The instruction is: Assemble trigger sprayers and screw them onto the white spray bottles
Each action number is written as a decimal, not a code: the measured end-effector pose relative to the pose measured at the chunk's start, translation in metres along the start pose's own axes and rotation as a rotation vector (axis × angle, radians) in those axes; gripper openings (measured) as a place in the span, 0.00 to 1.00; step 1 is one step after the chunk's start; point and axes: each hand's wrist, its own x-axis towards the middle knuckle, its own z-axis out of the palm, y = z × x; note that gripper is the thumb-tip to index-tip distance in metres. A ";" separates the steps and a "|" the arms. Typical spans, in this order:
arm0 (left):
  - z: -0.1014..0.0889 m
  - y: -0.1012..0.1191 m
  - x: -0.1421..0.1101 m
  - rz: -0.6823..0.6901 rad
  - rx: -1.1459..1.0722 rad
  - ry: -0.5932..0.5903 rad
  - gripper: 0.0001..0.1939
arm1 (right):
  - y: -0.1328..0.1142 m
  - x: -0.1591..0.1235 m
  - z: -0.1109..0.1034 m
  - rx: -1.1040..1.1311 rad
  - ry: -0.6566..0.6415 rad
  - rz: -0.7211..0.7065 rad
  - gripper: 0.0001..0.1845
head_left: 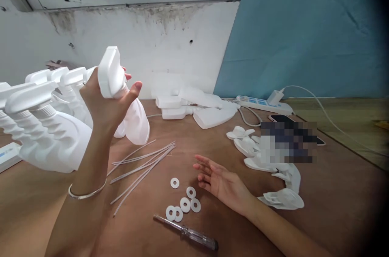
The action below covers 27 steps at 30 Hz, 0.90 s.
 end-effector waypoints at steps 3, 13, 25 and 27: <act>0.005 -0.016 0.001 0.029 0.025 0.096 0.15 | 0.001 0.001 -0.002 0.001 0.013 -0.002 0.18; 0.018 -0.051 -0.004 -0.098 0.019 0.074 0.12 | 0.002 0.000 0.000 -0.005 0.021 -0.022 0.17; 0.016 -0.066 -0.001 -0.057 0.074 0.071 0.16 | 0.002 0.000 0.000 -0.030 0.015 -0.023 0.16; 0.016 -0.069 0.001 -0.072 0.089 0.076 0.19 | 0.002 0.000 0.001 -0.034 0.013 -0.024 0.15</act>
